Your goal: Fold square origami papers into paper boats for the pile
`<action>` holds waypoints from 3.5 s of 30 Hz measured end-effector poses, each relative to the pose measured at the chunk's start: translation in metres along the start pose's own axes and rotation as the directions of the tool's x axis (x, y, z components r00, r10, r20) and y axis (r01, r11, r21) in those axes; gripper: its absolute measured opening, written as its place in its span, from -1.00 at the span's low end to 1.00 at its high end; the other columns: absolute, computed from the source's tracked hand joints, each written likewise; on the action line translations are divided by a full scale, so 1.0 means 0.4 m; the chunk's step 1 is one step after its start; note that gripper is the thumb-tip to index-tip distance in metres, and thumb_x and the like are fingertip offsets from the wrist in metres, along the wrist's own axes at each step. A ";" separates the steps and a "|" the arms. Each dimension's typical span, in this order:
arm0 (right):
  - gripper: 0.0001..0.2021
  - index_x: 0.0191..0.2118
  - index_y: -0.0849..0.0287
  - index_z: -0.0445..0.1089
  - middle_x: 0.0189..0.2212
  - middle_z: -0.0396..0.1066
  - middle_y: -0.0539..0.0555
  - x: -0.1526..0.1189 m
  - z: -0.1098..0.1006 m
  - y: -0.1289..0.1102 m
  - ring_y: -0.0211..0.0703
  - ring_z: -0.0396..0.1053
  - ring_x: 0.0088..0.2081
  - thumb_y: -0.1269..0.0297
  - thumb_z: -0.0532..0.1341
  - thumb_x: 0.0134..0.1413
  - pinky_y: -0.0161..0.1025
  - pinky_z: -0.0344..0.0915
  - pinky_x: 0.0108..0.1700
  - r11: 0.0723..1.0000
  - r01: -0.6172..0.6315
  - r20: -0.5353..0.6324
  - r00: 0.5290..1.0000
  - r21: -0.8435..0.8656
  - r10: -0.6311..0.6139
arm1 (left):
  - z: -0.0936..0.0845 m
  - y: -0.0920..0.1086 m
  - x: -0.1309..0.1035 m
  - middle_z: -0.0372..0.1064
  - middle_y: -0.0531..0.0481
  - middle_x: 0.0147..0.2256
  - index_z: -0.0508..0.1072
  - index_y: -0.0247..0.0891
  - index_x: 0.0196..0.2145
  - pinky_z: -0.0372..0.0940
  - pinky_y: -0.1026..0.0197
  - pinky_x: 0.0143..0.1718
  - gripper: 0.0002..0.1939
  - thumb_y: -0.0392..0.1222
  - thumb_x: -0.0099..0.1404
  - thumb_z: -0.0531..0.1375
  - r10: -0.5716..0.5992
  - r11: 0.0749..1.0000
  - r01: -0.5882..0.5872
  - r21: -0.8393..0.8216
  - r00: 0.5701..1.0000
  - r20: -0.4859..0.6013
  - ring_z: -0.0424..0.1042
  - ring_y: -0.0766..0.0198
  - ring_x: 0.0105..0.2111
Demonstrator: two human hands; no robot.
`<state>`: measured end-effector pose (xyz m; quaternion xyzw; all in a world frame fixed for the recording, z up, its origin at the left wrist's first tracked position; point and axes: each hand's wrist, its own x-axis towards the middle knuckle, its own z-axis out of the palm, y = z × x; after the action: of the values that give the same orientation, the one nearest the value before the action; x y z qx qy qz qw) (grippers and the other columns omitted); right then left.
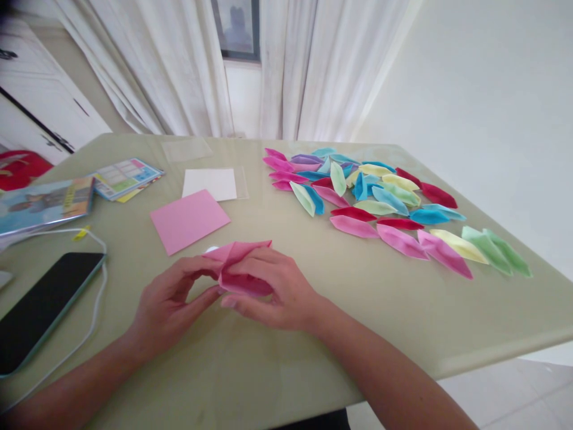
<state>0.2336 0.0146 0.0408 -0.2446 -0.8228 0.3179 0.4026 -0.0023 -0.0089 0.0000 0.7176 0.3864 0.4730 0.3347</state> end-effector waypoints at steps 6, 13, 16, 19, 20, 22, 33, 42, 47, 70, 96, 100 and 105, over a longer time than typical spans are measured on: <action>-0.70 0.02 0.16 0.52 -0.07 0.61 0.19 -0.004 0.006 0.002 -0.04 0.55 -0.06 0.12 0.41 0.27 -0.15 0.49 0.04 0.998 0.038 0.020 0.999 -0.049 -0.037 | -0.003 0.005 0.002 0.59 -0.07 -0.09 0.56 -0.06 0.08 0.50 0.13 -0.06 -0.69 -0.24 0.41 0.36 0.019 1.000 -0.019 0.010 1.000 0.009 0.59 0.16 -0.11; -0.91 -0.07 0.12 0.54 -0.22 0.64 0.10 -0.003 0.009 -0.002 -0.13 0.57 -0.17 0.35 0.30 0.38 -0.22 0.49 -0.08 0.992 0.072 -0.098 0.992 -0.100 -0.081 | -0.003 0.020 0.016 0.63 -0.01 -0.10 0.56 -0.09 0.03 0.49 0.25 -0.10 -0.78 -0.29 0.47 0.28 0.062 0.986 -0.058 0.159 0.998 -0.019 0.61 0.26 -0.17; -0.88 -0.06 0.10 0.55 -0.20 0.64 0.09 -0.002 0.011 -0.001 -0.13 0.57 -0.14 0.39 0.28 0.38 -0.22 0.49 -0.07 0.991 0.056 -0.126 0.989 -0.125 -0.071 | -0.003 0.022 0.014 0.64 -0.03 -0.11 0.56 -0.12 0.01 0.50 0.26 -0.11 -0.81 -0.28 0.48 0.27 0.090 0.973 -0.085 0.216 0.996 -0.013 0.62 0.24 -0.16; -0.85 -0.03 0.07 0.55 -0.17 0.64 0.07 -0.005 0.014 -0.001 -0.15 0.57 -0.16 0.41 0.29 0.37 -0.25 0.50 -0.11 0.991 -0.002 -0.144 0.989 -0.132 -0.017 | -0.001 0.022 0.009 0.63 -0.05 -0.11 0.54 -0.12 0.04 0.51 0.24 -0.11 -0.79 -0.26 0.48 0.26 0.075 0.978 -0.066 0.200 0.997 -0.036 0.63 0.22 -0.14; -0.85 -0.03 0.07 0.54 -0.17 0.64 0.07 -0.006 0.016 -0.001 -0.16 0.57 -0.18 0.42 0.29 0.37 -0.26 0.50 -0.12 0.992 -0.008 -0.149 0.989 -0.129 -0.011 | 0.000 0.023 0.007 0.63 -0.06 -0.09 0.53 -0.12 0.05 0.52 0.24 -0.11 -0.78 -0.26 0.48 0.25 0.067 0.979 -0.058 0.194 0.997 -0.037 0.63 0.21 -0.13; -0.85 -0.03 0.08 0.54 -0.16 0.63 0.07 -0.007 0.017 -0.002 -0.18 0.57 -0.17 0.42 0.30 0.37 -0.28 0.50 -0.12 0.992 0.002 -0.159 0.987 -0.123 -0.022 | 0.000 0.026 0.008 0.64 -0.07 -0.06 0.54 -0.12 0.05 0.51 0.24 -0.08 -0.78 -0.28 0.49 0.23 0.067 0.979 -0.062 0.195 0.998 -0.018 0.64 0.21 -0.10; -0.95 -0.14 0.11 0.54 -0.27 0.59 0.09 -0.008 0.017 -0.005 -0.14 0.53 -0.26 0.39 0.34 0.33 -0.22 0.48 -0.23 0.974 0.027 -0.226 0.971 -0.224 -0.079 | 0.016 0.007 -0.008 0.60 0.01 -0.14 0.51 -0.08 0.06 0.53 0.25 -0.08 -0.68 -0.33 0.40 0.33 0.089 0.991 -0.072 0.112 0.983 -0.162 0.62 0.26 -0.18; -0.95 -0.16 0.08 0.57 -0.14 0.50 0.16 -0.019 0.014 -0.006 -0.05 0.48 -0.14 0.30 0.38 0.27 -0.13 0.49 -0.14 0.951 0.046 -0.276 0.952 -0.307 -0.135 | 0.019 0.012 -0.014 0.59 -0.03 -0.08 0.49 -0.07 0.13 0.55 0.23 -0.12 -0.66 -0.29 0.44 0.30 -0.021 0.999 0.024 0.021 0.990 -0.143 0.63 0.22 -0.16; -0.82 -0.01 0.06 0.50 -0.09 0.61 0.13 -0.014 0.014 -0.005 0.00 0.53 -0.08 0.32 0.36 0.30 -0.03 0.43 -0.01 0.961 0.082 -0.201 0.970 -0.265 -0.138 | 0.012 0.010 -0.009 0.60 -0.04 -0.10 0.53 -0.06 0.11 0.55 0.26 -0.14 -0.68 -0.32 0.45 0.28 -0.001 1.000 0.000 -0.007 0.998 -0.070 0.63 0.23 -0.15; -0.91 -0.17 0.12 0.49 -0.29 0.58 0.05 -0.011 0.016 0.002 -0.13 0.51 -0.25 0.32 0.41 0.28 -0.17 0.39 -0.14 0.977 -0.086 -0.246 0.969 -0.195 0.036 | 0.013 0.022 -0.006 0.69 -0.07 -0.13 0.46 -0.12 0.12 0.53 0.20 -0.08 -0.67 -0.09 0.45 0.32 -0.253 0.966 0.254 -0.040 0.967 0.034 0.69 0.15 -0.13; -0.93 -0.17 0.17 0.59 -0.30 0.60 0.01 0.004 0.006 -0.010 -0.21 0.51 -0.28 0.35 0.33 0.31 -0.29 0.38 -0.24 0.921 -0.367 -0.166 0.908 0.134 0.386 | 0.004 0.043 0.019 0.65 0.03 -0.32 0.70 -0.14 -0.14 0.49 0.34 -0.27 -0.86 -0.15 0.35 0.40 -0.356 0.903 0.367 -0.224 0.930 0.090 0.63 0.27 -0.33; -0.91 -0.18 0.18 0.60 -0.34 0.59 0.01 0.004 0.007 -0.005 -0.22 0.46 -0.32 0.32 0.33 0.30 -0.28 0.35 -0.28 0.898 -0.396 -0.146 0.893 0.189 0.425 | 0.005 0.045 0.021 0.66 0.02 -0.33 0.71 -0.16 -0.18 0.47 0.37 -0.30 -0.87 -0.17 0.31 0.44 -0.410 0.865 0.439 -0.244 0.898 0.160 0.63 0.28 -0.35; -0.86 -0.19 0.17 0.63 -0.30 0.63 0.04 0.005 0.001 -0.001 -0.18 0.49 -0.29 0.25 0.33 0.33 -0.25 0.36 -0.25 0.878 -0.424 -0.087 0.888 0.223 0.452 | 0.004 0.045 0.029 0.62 0.06 -0.40 0.70 -0.18 -0.20 0.44 0.39 -0.38 -0.86 -0.14 0.28 0.45 -0.431 0.841 0.458 -0.290 0.889 0.154 0.57 0.32 -0.42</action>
<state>0.2322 0.0157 0.0419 -0.4047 -0.6806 0.4635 0.3977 0.0064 -0.0077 0.0195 0.5638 0.4467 0.4084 0.5619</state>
